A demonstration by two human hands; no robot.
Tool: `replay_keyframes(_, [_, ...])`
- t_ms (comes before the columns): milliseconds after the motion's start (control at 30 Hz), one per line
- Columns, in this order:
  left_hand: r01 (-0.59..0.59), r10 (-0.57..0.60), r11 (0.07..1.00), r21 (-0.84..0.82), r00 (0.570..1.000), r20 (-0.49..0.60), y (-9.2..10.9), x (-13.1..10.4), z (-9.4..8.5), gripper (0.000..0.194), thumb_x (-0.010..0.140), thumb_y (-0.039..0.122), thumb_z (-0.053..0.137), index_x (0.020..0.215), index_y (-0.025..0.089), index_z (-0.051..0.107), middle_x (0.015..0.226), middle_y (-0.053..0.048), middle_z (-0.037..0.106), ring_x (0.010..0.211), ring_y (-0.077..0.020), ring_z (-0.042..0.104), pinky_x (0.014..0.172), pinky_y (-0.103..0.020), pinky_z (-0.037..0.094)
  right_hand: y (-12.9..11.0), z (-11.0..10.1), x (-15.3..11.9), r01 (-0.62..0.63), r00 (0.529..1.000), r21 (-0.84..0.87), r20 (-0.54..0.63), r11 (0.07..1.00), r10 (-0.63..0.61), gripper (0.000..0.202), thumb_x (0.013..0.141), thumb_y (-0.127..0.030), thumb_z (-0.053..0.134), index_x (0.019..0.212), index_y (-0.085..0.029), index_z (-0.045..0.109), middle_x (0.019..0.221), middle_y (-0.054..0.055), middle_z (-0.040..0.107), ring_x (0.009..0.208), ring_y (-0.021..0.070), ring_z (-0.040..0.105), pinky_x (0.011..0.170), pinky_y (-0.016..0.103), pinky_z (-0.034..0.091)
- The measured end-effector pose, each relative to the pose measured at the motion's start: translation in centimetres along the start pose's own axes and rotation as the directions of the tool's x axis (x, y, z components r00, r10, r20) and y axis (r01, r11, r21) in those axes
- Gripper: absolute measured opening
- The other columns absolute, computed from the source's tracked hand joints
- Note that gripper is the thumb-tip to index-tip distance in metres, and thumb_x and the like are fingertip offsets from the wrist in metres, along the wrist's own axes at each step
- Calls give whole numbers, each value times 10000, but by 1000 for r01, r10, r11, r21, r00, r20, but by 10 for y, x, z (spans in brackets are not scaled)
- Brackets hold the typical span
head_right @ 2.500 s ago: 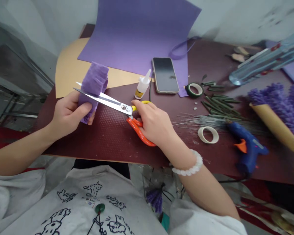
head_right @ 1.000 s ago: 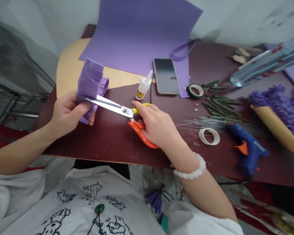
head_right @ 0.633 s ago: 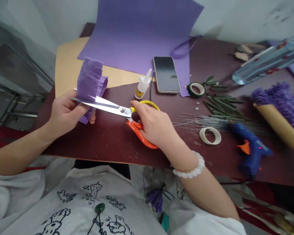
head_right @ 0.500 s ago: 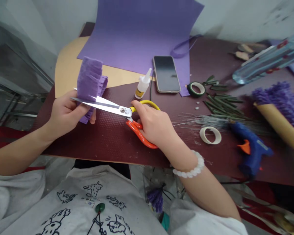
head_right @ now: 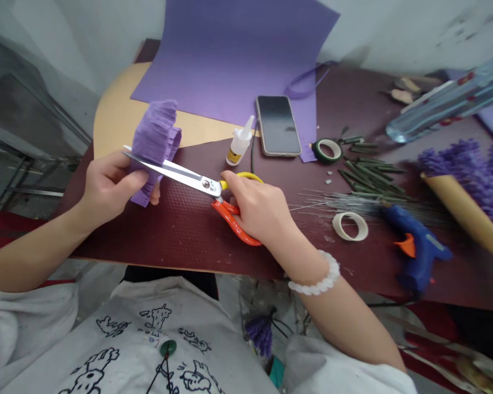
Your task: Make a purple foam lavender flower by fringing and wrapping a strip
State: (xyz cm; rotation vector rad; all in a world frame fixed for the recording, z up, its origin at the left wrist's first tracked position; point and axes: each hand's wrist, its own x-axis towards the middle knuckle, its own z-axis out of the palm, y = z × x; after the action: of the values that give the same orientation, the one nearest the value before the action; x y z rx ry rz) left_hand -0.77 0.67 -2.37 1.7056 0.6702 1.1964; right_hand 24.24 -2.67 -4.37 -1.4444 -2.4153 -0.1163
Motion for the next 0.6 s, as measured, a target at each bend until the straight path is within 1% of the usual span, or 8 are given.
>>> replay_keyframes(67, [-9,9,999,-35,1000,-8,-1,0,-2,74,859,158,591,793,164,624,565,16,626,468,-111,591,431,-242,465,1,-1,0,40,999,31,-8,999,-39,418,869,-315,440,1241,-141,516,911,95,697,824,232,587,687,321,457])
replay_keyframes(133, [-16,15,999,-42,1000,-26,-1,0,-4,60,881,162,579,848,162,630,570,18,628,473,-110,592,431,-241,462,2,-1,1,66,998,47,2,997,-66,459,878,-335,438,1285,-129,482,959,111,691,831,248,555,742,358,472])
replay_keyframes(233, [-39,38,999,-28,999,-36,-2,-1,-4,68,892,158,568,872,166,632,572,27,631,486,-104,597,443,-233,469,4,-1,1,64,998,58,11,996,-65,476,886,-355,432,1296,-117,474,978,119,685,826,252,542,749,371,479])
replay_keyframes(367, [-13,12,1000,-24,998,-66,-2,-1,-3,74,891,163,571,853,173,634,586,36,641,497,-96,604,452,-220,481,4,0,0,67,998,62,-3,996,-67,473,887,-346,438,1285,-94,486,1046,140,677,909,255,579,739,352,484])
replay_keyframes(467, [-10,9,999,-33,999,-38,-2,-1,-3,79,882,141,569,843,165,633,584,32,650,487,-98,612,439,-215,486,3,0,-1,74,997,47,-20,996,-73,444,879,-313,440,1259,-92,503,1023,139,683,902,245,609,720,337,479])
replay_keyframes(533, [-13,12,1000,-17,1000,-16,-1,-1,-3,83,878,132,566,841,165,633,578,32,653,482,-100,616,435,-215,489,3,0,-1,57,998,34,-17,998,-56,423,864,-296,446,1237,-108,516,960,117,693,843,230,628,677,320,467])
replay_keyframes(600, [-2,2,1000,15,1000,-18,1,-1,-3,87,882,137,563,840,168,633,577,30,654,485,-102,618,442,-221,492,3,0,-2,35,999,16,-6,999,-35,397,846,-282,451,1201,-127,536,879,89,696,783,215,636,629,300,446])
